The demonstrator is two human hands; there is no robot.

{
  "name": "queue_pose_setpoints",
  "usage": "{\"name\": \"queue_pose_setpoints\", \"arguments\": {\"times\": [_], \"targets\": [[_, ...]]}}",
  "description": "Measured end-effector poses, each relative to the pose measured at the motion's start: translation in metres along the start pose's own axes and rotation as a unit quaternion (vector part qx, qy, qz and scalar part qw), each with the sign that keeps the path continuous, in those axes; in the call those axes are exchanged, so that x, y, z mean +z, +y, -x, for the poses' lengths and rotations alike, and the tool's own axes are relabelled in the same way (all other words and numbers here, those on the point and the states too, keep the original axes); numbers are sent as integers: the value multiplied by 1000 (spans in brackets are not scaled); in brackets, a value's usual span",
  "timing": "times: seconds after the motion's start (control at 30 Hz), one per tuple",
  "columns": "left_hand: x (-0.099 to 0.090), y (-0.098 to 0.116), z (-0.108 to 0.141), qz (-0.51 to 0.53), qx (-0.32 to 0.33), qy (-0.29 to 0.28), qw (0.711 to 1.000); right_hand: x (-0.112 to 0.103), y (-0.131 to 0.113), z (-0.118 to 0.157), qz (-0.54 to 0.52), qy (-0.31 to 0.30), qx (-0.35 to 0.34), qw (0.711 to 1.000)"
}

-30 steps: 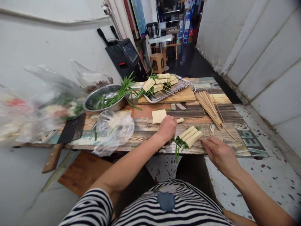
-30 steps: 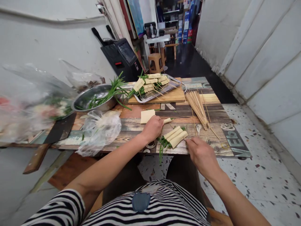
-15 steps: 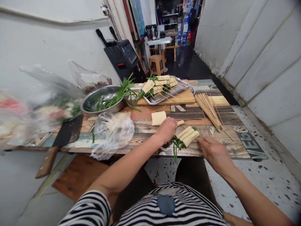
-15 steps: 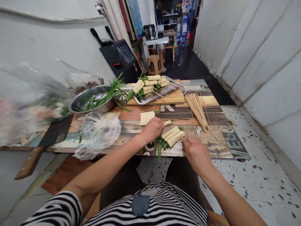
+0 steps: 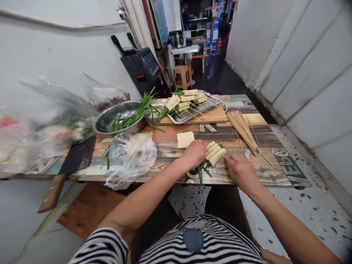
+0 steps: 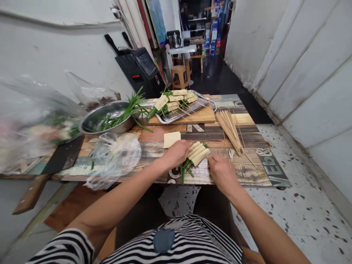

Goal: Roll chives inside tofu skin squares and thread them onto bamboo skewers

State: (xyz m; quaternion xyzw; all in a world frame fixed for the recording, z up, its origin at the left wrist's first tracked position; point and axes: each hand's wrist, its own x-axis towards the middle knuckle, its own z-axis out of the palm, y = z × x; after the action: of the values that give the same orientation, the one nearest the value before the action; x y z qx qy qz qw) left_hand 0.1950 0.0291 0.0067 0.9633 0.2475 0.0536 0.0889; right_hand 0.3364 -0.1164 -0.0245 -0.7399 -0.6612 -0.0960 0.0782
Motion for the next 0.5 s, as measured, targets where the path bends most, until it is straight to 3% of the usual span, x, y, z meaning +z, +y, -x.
{"name": "queue_pose_setpoints", "arguments": {"times": [0.07, 0.1, 0.23, 0.3, 0.37, 0.5], "targets": [[6, 13, 13, 24, -94, 90, 991, -1, -6, 3, 3, -10, 17, 1000], [11, 20, 20, 32, -108, 125, 986, -3, -8, 5, 3, -15, 24, 1000], [33, 31, 37, 72, -61, 212, 973, -17, 6, 4, -42, -22, 33, 998], [41, 29, 38, 88, -60, 235, 966, -26, 35, -4, -66, -1, 77, 995], [45, 26, 38, 95, -71, 245, 962, -29, 74, -21, -22, 10, 187, 982], [43, 25, 39, 108, -66, 259, 958, -16, 139, -68, 43, -89, 280, 955]]}}
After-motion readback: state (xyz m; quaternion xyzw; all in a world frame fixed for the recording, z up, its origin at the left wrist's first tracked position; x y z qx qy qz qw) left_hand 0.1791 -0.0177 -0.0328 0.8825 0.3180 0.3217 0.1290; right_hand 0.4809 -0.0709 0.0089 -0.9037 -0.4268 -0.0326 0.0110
